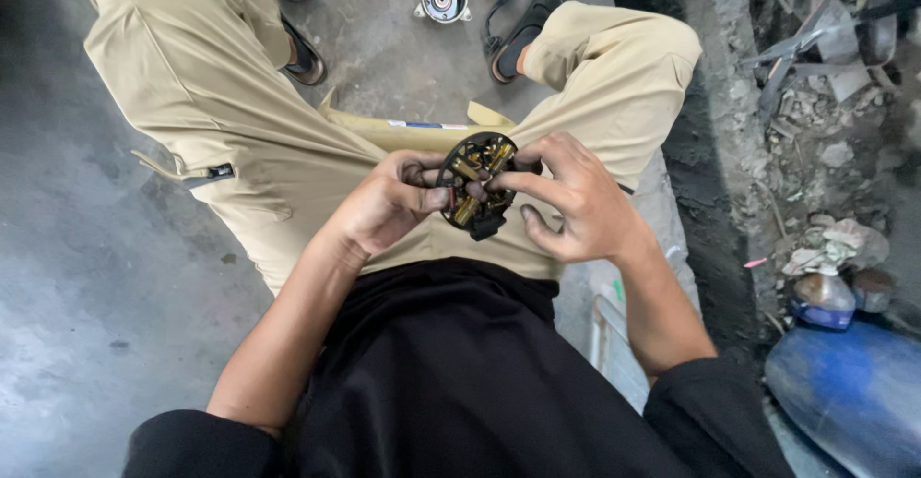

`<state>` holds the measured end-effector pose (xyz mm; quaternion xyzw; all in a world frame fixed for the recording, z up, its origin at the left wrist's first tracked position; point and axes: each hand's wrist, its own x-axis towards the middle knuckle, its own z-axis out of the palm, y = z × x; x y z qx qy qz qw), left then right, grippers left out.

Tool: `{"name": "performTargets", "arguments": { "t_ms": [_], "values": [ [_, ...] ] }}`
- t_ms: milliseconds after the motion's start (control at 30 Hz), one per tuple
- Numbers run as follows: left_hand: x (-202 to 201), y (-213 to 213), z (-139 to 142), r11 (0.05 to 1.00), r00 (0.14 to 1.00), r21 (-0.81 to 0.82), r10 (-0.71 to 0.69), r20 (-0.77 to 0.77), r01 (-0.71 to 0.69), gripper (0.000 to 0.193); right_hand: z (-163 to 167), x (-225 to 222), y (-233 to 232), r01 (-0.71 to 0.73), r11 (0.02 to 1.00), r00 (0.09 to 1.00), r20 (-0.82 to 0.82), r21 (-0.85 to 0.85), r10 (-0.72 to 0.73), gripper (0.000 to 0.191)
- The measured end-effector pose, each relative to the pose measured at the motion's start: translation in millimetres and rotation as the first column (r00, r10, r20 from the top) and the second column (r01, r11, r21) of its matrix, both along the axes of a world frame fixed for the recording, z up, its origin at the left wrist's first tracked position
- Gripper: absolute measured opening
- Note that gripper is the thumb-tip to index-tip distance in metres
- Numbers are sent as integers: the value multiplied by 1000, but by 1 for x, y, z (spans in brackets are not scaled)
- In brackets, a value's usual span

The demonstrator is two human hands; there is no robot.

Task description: The person sits on the floor and holds a circular motor component, rotating it and using fingers to probe the internal segments. The person repeatedly turns the component to view different sides while other parts lie nearby.

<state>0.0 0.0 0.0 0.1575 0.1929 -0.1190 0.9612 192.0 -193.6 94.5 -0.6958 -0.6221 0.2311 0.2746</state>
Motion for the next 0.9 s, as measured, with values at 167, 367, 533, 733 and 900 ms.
{"name": "performTargets", "arguments": {
  "t_ms": [167,367,533,733,900],
  "values": [
    [3,6,12,999,1000,-44,14,-18,-15,54,9,-1,12,-15,995,1000,-18,95,17,37],
    [8,3,15,999,1000,28,28,-3,-28,52,14,-15,10,46,994,976,206,99,-65,37],
    [4,0,14,1000,1000,-27,-1,10,1,56,14,-12,0,-112,991,911,405,73,73,43],
    [3,-3,17,996,999,-82,24,36,-21,62,12,-7,-4,-170,979,883,458,114,100,41],
    [4,2,19,999,998,-27,-17,55,19,65,10,-13,4,-19,981,944,326,194,-46,33]
  ]
}}
